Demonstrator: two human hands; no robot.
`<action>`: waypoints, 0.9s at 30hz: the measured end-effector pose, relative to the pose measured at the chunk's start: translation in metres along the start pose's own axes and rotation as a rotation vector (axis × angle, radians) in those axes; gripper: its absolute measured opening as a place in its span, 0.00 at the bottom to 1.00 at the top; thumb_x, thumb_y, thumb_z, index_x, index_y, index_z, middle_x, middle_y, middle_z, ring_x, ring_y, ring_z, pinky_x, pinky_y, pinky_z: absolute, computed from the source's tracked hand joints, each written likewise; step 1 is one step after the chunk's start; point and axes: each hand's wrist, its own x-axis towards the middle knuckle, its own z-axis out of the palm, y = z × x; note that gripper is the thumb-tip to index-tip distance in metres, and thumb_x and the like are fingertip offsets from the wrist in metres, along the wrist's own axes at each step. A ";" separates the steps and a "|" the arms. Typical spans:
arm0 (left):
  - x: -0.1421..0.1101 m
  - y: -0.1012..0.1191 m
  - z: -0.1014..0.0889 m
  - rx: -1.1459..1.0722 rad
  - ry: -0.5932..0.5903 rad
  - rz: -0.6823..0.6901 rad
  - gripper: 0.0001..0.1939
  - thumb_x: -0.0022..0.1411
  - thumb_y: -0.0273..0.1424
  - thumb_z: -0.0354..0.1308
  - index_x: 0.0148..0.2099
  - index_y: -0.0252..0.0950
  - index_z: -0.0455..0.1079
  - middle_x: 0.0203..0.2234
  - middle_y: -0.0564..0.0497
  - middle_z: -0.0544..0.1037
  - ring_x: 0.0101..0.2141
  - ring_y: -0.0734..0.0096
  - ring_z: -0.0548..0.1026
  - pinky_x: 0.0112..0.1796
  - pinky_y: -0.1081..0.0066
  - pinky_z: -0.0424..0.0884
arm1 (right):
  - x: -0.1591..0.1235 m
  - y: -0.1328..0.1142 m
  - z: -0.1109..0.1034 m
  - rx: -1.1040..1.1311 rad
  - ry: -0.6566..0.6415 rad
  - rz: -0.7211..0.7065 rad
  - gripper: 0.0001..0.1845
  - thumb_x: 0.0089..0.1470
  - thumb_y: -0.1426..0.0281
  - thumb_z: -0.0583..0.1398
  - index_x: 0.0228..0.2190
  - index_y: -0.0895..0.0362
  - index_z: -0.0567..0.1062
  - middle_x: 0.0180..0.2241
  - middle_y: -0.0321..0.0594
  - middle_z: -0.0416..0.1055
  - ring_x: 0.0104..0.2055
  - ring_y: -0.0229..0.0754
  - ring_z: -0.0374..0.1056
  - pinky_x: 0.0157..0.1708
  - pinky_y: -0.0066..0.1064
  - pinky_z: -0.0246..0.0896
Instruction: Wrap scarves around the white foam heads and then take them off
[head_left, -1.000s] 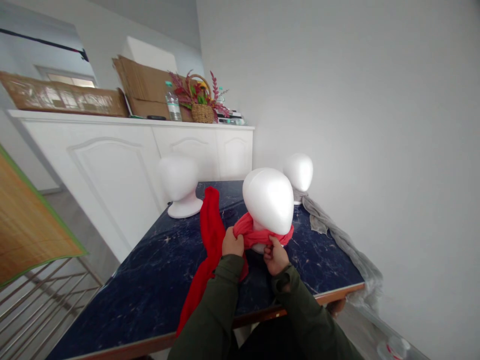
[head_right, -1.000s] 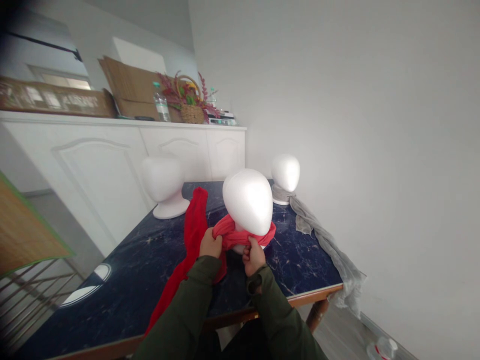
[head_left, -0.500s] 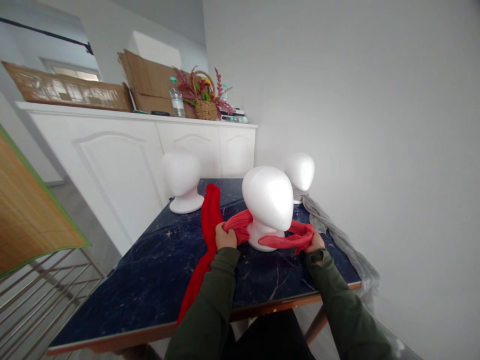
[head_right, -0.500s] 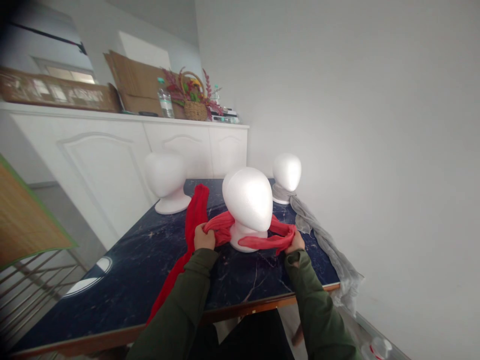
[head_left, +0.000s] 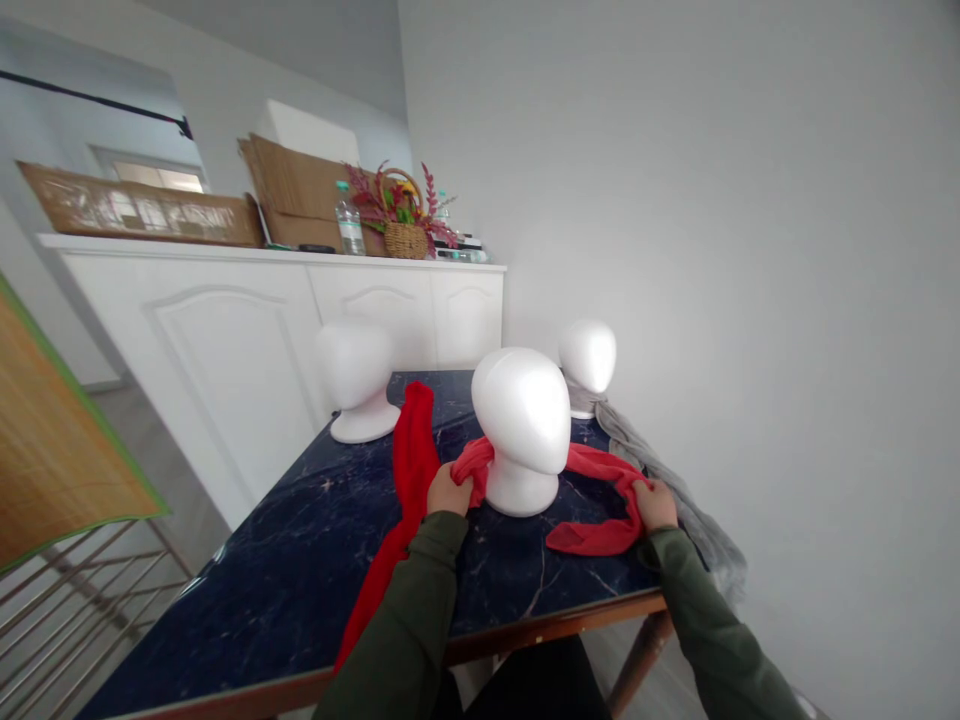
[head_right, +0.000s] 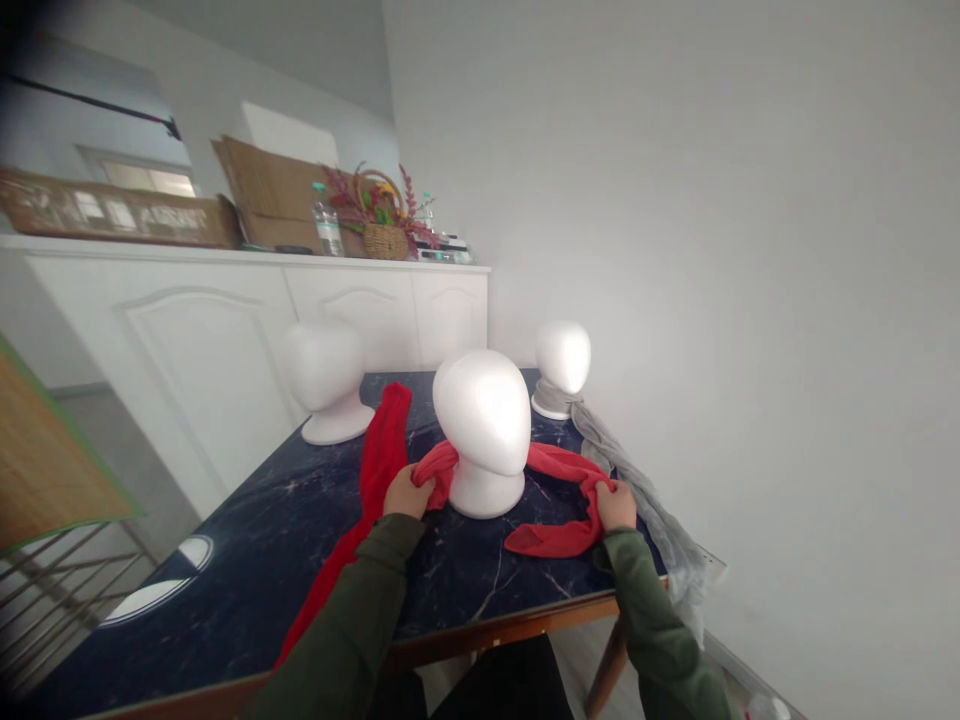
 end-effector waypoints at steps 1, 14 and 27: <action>-0.001 0.002 -0.001 0.009 -0.014 0.008 0.14 0.49 0.24 0.55 0.42 0.32 0.68 0.35 0.44 0.76 0.38 0.62 0.73 0.39 0.69 0.68 | -0.004 -0.003 0.000 -0.052 0.029 -0.048 0.21 0.40 0.66 0.56 0.37 0.66 0.70 0.36 0.54 0.69 0.44 0.53 0.63 0.44 0.41 0.56; 0.007 0.011 -0.023 -0.006 0.153 0.041 0.17 0.53 0.29 0.52 0.47 0.34 0.64 0.42 0.44 0.72 0.43 0.64 0.71 0.45 0.67 0.66 | -0.086 -0.109 0.014 -0.274 -0.617 -0.659 0.09 0.48 0.71 0.53 0.28 0.59 0.72 0.27 0.40 0.70 0.30 0.38 0.65 0.33 0.30 0.57; 0.048 0.100 -0.128 -0.368 0.545 0.441 0.15 0.51 0.28 0.54 0.44 0.35 0.66 0.35 0.51 0.73 0.34 0.73 0.72 0.39 0.72 0.69 | -0.122 -0.140 0.106 0.048 -0.664 -0.870 0.25 0.45 0.70 0.57 0.48 0.60 0.65 0.42 0.46 0.67 0.38 0.41 0.65 0.41 0.36 0.62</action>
